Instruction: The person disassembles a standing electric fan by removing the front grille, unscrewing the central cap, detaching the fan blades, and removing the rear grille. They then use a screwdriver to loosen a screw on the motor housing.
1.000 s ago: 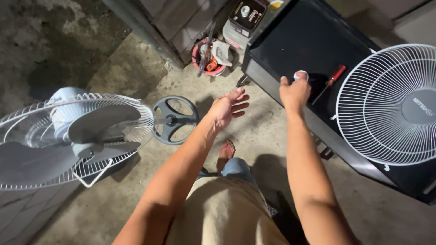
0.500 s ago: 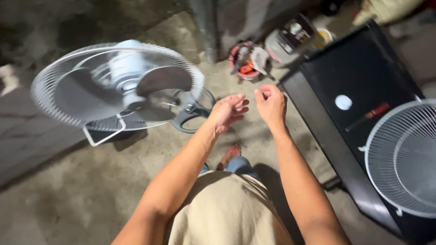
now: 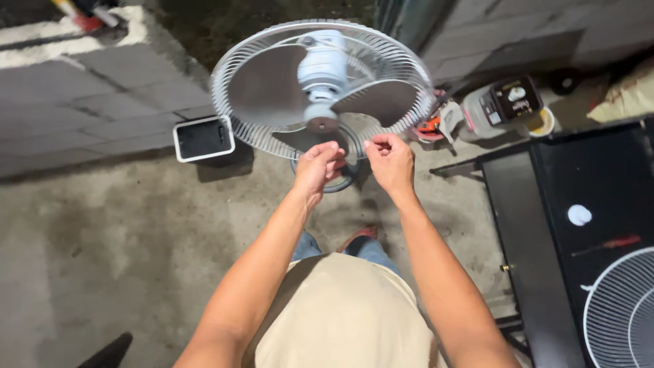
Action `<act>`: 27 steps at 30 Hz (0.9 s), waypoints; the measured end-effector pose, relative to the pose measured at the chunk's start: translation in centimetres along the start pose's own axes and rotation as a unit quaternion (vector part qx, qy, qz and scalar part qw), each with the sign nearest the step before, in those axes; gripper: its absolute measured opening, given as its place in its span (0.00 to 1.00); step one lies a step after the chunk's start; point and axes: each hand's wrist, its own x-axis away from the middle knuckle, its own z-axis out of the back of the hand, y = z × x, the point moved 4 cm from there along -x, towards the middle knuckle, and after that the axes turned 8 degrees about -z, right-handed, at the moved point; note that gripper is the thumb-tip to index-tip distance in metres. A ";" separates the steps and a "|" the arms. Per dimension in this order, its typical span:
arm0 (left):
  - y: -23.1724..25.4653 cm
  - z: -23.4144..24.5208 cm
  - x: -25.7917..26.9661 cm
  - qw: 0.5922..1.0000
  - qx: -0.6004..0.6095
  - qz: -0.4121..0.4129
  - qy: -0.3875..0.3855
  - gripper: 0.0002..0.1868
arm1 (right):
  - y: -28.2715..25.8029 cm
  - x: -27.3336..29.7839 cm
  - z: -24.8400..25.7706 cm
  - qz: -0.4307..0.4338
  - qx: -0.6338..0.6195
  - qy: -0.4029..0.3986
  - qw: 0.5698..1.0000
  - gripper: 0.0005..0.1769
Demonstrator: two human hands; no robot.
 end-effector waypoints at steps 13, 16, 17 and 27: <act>4.4 4.1 -1.0 0.956 -0.136 -0.259 0.020 0.38 | -2.2 -0.4 -7.0 0.035 -0.171 -0.094 0.980 0.31; 5.2 4.0 -1.0 0.961 -0.153 -0.230 -0.017 0.38 | -1.9 -0.7 -8.3 0.012 -0.273 -0.131 0.953 0.29; 5.4 4.1 -1.1 0.963 -0.152 -0.222 -0.028 0.38 | -1.9 -0.7 -8.5 0.017 -0.280 -0.132 0.951 0.29; 4.9 3.9 -3.0 0.962 0.034 -0.258 -0.075 0.31 | -1.6 -0.9 -9.8 0.033 -0.307 -0.123 0.943 0.28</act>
